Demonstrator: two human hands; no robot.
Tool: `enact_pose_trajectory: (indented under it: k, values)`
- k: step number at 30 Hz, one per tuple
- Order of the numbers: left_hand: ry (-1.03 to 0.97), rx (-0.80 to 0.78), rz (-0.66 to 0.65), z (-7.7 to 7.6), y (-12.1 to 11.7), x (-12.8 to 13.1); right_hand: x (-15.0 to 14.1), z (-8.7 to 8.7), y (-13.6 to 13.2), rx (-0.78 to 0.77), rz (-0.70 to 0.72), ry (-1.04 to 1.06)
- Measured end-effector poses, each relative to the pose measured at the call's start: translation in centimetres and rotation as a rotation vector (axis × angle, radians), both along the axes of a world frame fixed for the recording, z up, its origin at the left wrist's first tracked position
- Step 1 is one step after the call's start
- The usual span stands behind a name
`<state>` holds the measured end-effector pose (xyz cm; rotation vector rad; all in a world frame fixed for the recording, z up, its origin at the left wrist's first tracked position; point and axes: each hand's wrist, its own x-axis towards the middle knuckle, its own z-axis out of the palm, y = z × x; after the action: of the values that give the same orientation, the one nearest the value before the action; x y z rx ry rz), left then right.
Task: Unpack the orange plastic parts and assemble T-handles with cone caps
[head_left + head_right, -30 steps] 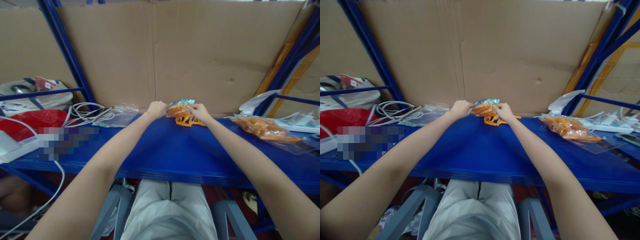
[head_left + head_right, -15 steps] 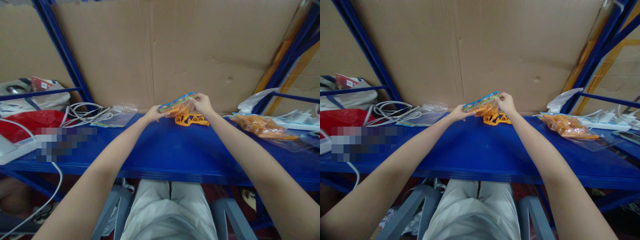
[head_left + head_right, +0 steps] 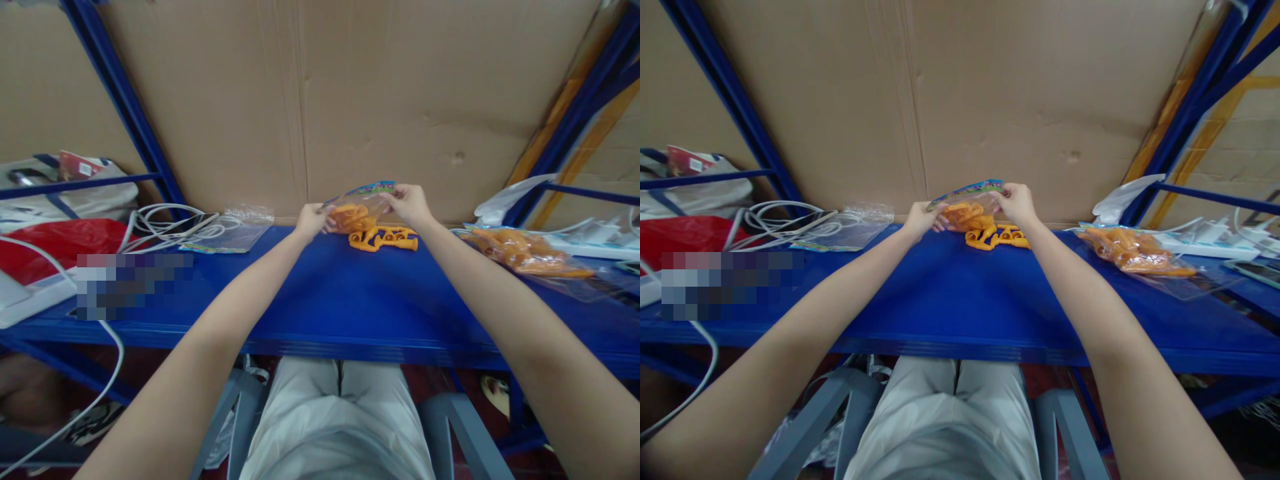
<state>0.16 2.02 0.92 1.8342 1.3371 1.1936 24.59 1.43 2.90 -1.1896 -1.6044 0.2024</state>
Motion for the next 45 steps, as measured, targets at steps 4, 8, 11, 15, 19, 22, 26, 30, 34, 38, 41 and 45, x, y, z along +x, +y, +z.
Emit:
enact_pose_trajectory:
  k: [4,8,11,15,19,22,26,30,34,38,41,45]
  values:
    - [-0.09,0.09,-0.03,-0.1,0.4,0.8,-0.6,-0.1,0.1,-0.006,-0.01,0.078]
    - [-0.099,0.148,-0.081,-0.1,0.5,0.5,-0.9,-0.4,0.1,-0.026,0.015,0.161]
    - [-0.036,0.051,-0.093,-0.1,0.3,-0.1,-1.1,-0.6,0.2,-0.035,0.047,0.237]
    - [0.139,-0.089,-0.13,-0.4,0.0,-0.9,-1.5,-0.9,-0.4,-0.059,0.125,0.269]
    - [0.166,-0.124,-0.091,-0.6,0.2,-1.1,-1.9,-1.4,-1.2,-0.184,0.17,0.24]
    - [0.136,-0.024,-0.046,-0.5,0.3,-0.9,-2.1,-2.0,-1.0,-0.218,0.192,0.176]
    - [0.136,0.041,-0.037,-0.2,0.1,-0.5,-2.3,-2.5,-0.3,-0.136,0.067,0.141]
    - [0.159,-0.042,-0.057,0.4,0.0,-0.4,-1.8,-2.1,-0.3,-0.161,-0.069,0.061]
    - [0.101,-0.053,-0.088,1.0,-0.3,-0.5,-1.1,-1.4,0.3,-0.072,-0.069,0.096]
    - [0.068,-0.084,-0.135,1.3,-0.6,-0.3,-1.0,-1.0,1.0,-0.03,-0.007,0.208]
    - [-0.028,-0.042,-0.123,1.6,-0.9,0.1,-1.2,-0.7,0.9,-0.045,0.026,0.243]
    - [-0.032,-0.025,-0.122,2.0,-1.5,0.2,-1.2,-0.1,0.1,0.027,0.013,0.222]
